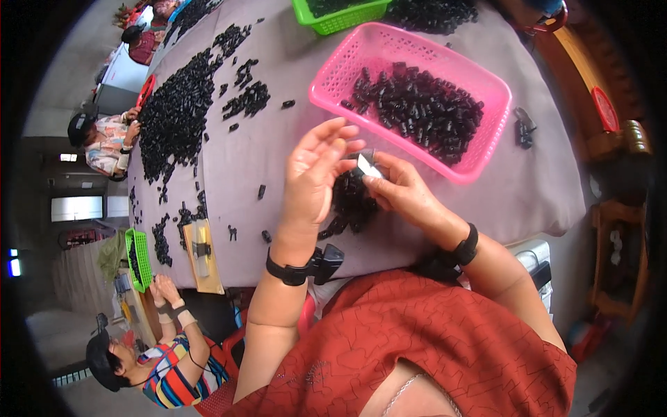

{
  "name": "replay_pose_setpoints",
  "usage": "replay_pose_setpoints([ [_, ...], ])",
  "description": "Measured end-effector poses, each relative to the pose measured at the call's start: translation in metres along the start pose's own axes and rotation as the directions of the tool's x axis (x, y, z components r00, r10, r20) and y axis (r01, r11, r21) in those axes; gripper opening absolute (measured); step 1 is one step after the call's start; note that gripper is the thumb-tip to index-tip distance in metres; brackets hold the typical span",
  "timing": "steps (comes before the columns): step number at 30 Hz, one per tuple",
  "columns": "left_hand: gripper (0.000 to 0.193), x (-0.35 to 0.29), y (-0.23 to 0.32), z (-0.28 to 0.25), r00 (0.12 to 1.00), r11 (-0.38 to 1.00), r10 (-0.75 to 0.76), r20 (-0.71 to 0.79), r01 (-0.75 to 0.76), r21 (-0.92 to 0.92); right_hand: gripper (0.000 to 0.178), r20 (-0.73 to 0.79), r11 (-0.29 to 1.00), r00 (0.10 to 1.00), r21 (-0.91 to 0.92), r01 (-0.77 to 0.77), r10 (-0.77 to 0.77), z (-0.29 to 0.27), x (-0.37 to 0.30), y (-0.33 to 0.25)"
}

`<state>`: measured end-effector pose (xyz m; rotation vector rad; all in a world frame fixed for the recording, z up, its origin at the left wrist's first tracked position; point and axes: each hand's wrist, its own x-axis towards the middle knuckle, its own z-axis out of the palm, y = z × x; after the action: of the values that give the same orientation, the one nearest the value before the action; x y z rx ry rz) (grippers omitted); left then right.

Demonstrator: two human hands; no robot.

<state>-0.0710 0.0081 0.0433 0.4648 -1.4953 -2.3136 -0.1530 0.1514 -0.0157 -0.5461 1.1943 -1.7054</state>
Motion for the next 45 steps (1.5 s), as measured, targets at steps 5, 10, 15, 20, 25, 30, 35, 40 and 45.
replay_pose_setpoints([
  [5,0.027,-0.037,-0.019,-0.057,0.975,0.99,-0.021,-0.222,0.052,0.131,0.029,0.007,0.999,1.0,-0.042,0.007,-0.007,0.003,-0.001,-0.009],
  [10,0.023,-0.063,-0.034,-0.061,0.975,0.811,-0.049,-0.218,0.166,0.561,0.027,0.014,0.997,0.999,-0.073,-0.041,0.042,0.005,-0.001,-0.005],
  [15,0.016,-0.074,-0.036,-0.054,0.985,0.672,0.073,-0.154,0.065,0.737,0.026,0.024,0.997,1.0,-0.081,-0.016,0.018,0.006,-0.002,-0.005],
  [20,0.02,-0.086,-0.036,-0.045,0.998,0.471,0.013,-0.068,0.054,0.881,0.024,0.044,0.99,0.999,-0.141,0.002,0.004,0.007,-0.003,-0.007],
  [25,0.022,-0.081,-0.038,-0.045,0.996,0.3,0.078,0.053,-0.074,0.951,0.023,0.046,0.985,0.999,-0.172,-0.006,0.014,0.007,-0.004,-0.008],
  [30,0.022,-0.082,-0.035,-0.042,0.992,0.219,0.073,0.1,-0.113,0.969,0.025,0.061,0.982,0.998,-0.19,-0.012,0.024,0.008,-0.004,-0.008],
  [35,0.023,-0.082,-0.035,-0.044,0.999,0.391,0.026,0.019,-0.028,0.92,0.025,0.061,0.97,0.998,-0.244,-0.012,0.027,0.006,-0.004,-0.007],
  [40,0.018,-0.081,-0.037,-0.053,0.995,0.563,0.041,-0.096,0.056,0.824,0.024,0.063,0.966,0.998,-0.258,-0.006,0.023,0.008,-0.005,-0.008],
  [45,0.018,-0.076,-0.037,-0.057,0.991,0.862,-0.012,-0.136,0.079,0.501,0.022,0.107,0.964,0.993,-0.266,-0.019,0.049,0.006,-0.005,-0.007],
])
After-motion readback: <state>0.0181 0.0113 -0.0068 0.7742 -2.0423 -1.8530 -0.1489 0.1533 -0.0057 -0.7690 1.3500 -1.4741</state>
